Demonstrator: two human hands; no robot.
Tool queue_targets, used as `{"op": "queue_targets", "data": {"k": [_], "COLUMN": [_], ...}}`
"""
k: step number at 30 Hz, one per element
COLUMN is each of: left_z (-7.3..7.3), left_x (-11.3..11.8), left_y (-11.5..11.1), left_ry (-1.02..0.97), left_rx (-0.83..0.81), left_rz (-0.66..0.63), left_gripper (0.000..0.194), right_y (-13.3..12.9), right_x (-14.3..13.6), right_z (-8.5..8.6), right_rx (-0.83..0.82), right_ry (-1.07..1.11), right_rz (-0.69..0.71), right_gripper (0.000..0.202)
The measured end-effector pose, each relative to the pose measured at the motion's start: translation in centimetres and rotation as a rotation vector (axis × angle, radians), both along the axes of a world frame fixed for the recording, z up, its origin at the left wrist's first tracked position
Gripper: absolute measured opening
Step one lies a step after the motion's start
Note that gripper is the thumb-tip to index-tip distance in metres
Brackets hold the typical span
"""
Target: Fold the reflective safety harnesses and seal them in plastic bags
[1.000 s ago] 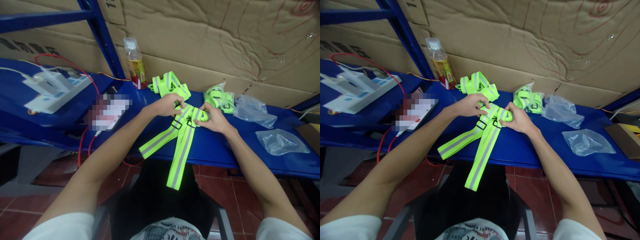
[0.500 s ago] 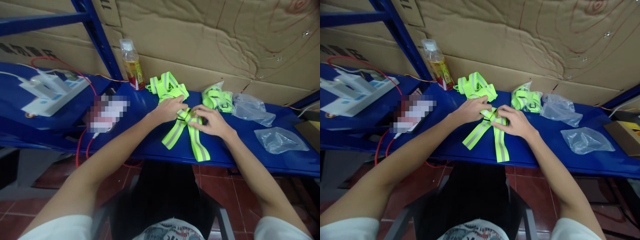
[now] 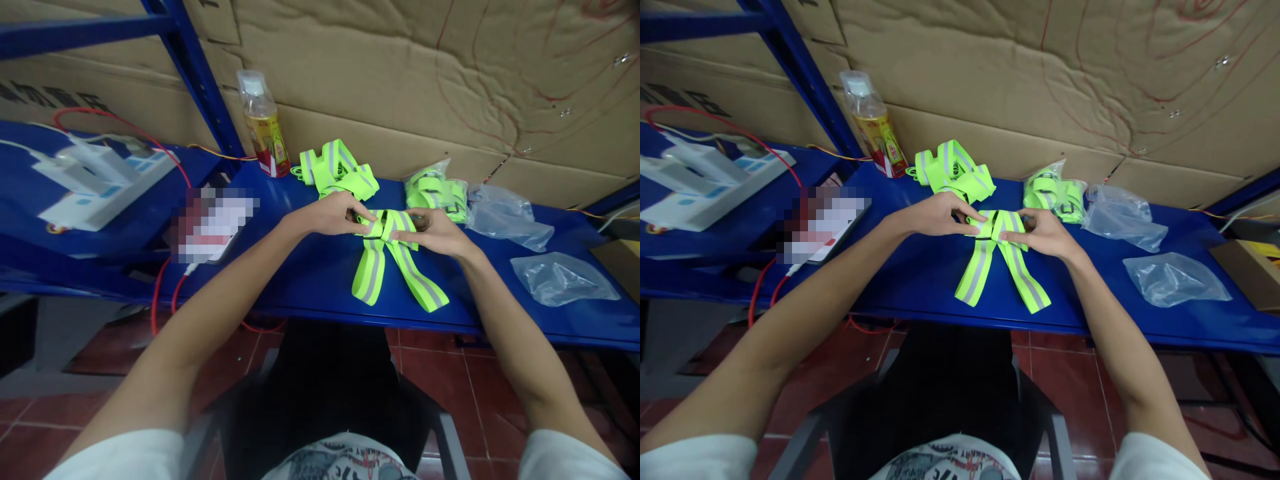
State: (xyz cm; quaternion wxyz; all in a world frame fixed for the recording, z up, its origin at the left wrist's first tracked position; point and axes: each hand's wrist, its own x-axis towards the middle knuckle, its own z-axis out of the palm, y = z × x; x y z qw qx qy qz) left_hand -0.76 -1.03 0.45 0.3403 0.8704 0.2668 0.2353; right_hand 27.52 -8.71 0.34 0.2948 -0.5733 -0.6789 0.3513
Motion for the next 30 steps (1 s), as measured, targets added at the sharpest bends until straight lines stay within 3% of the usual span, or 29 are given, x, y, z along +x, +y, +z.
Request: {"op": "queue_targets", "data": {"k": [3, 7, 11, 14, 21, 26, 30], "left_z": [-0.4, -0.7, -0.4, 0.0, 0.0, -1.4, -1.6], "left_x": [0.4, 0.8, 1.5, 1.7, 1.3, 1.4, 1.3], "left_y": [0.1, -0.5, -1.9, -2.6, -1.5, -0.4, -0.6], "left_ry": [-0.007, 0.058, 0.121, 0.129, 0.016, 0.031, 0.152], "left_rx": [-0.043, 0.170, 0.292, 0.339, 0.205, 0.209, 0.210], "left_rz": [-0.012, 0.037, 0.074, 0.090, 0.005, 0.113, 0.102], "left_gripper": [0.051, 0.051, 0.036, 0.034, 0.021, 0.063, 0.056], "right_y": [-0.3, -0.4, 0.2, 0.3, -0.2, 0.1, 0.0], "right_x": [-0.5, -0.5, 0.5, 0.9, 0.0, 0.1, 0.0], "right_z": [0.3, 0.5, 0.5, 0.6, 1.0, 0.5, 0.3], "right_rx": [-0.114, -0.147, -0.031, 0.039, 0.044, 0.084, -0.070], "right_ry": [0.126, 0.196, 0.039, -0.132, -0.011, -0.008, 0.163], "right_rz": [-0.078, -0.051, 0.019, 0.066, 0.074, 0.073, -0.013], "right_gripper": [0.060, 0.059, 0.066, 0.050, 0.067, 0.065, 0.062]}}
